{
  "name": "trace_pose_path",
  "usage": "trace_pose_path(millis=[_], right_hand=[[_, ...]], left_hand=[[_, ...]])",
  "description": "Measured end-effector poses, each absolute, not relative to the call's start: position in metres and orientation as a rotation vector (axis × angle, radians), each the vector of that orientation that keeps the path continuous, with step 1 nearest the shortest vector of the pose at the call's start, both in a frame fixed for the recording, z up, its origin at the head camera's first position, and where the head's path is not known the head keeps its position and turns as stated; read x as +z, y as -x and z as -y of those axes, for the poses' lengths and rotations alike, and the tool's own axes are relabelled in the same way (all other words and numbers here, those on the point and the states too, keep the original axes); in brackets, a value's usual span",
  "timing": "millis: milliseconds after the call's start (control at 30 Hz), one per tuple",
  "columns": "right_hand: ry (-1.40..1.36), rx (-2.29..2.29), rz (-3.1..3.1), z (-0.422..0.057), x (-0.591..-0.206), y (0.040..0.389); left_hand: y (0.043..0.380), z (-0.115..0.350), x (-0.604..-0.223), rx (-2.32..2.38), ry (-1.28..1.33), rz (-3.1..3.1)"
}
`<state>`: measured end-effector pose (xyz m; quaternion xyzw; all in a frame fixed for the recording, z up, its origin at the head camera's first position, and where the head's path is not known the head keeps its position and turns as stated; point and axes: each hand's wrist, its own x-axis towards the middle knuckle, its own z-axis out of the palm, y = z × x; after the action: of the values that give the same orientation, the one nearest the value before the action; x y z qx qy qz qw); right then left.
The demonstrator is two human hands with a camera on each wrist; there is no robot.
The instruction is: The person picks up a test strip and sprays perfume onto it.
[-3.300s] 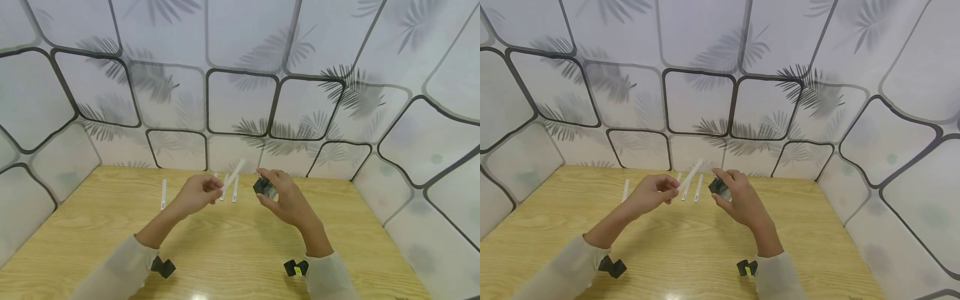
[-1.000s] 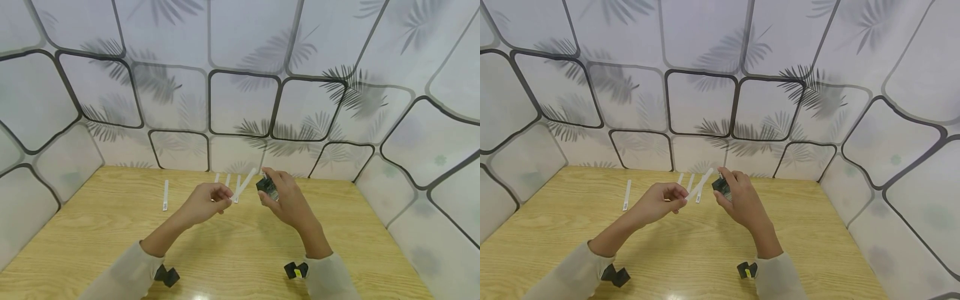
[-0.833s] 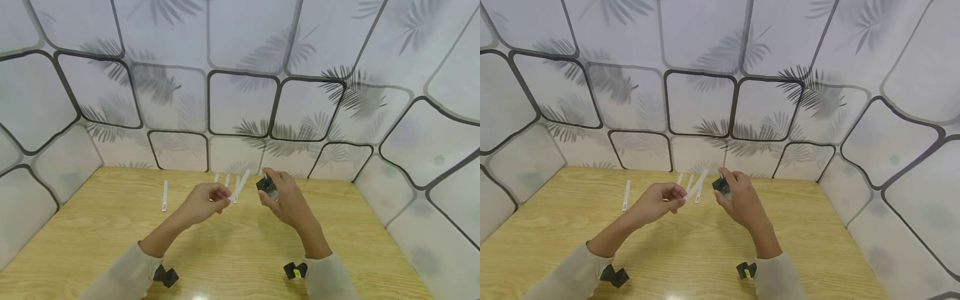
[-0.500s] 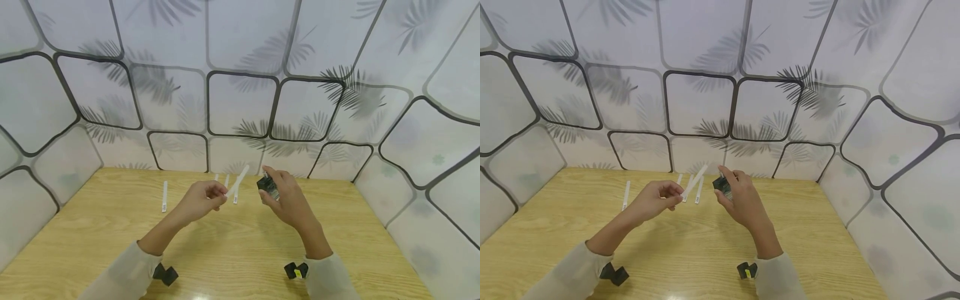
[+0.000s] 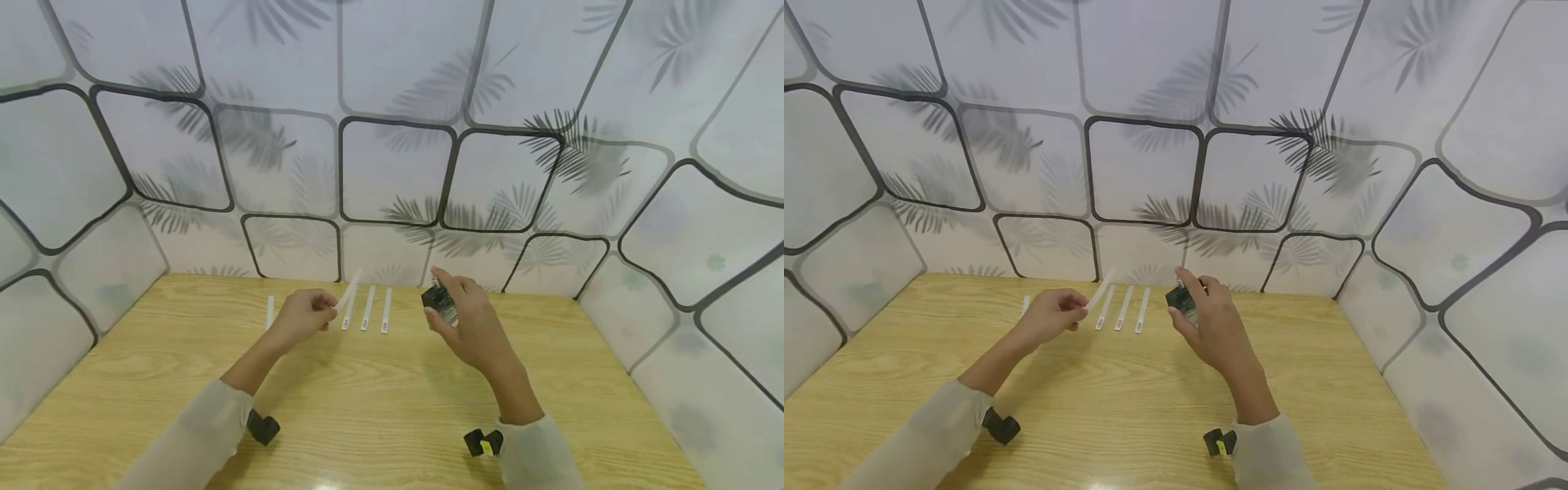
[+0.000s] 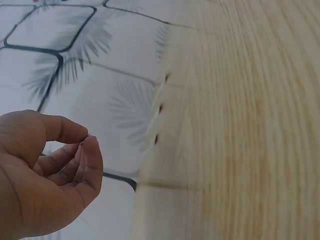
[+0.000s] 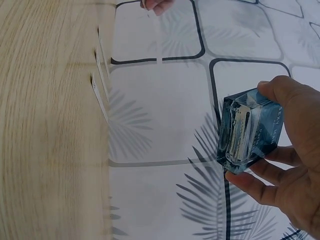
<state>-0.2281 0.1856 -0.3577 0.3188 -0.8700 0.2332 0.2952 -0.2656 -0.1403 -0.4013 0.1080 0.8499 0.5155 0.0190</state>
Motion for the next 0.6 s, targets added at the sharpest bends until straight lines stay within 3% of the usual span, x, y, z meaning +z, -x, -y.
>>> trace_pose_path(millis=[600], right_hand=[[-0.885, 0.638, 2.248, -0.186, -0.356, 0.229]], left_hand=[[0.296, 0.153, -0.432, 1.429, -0.129, -2.667]])
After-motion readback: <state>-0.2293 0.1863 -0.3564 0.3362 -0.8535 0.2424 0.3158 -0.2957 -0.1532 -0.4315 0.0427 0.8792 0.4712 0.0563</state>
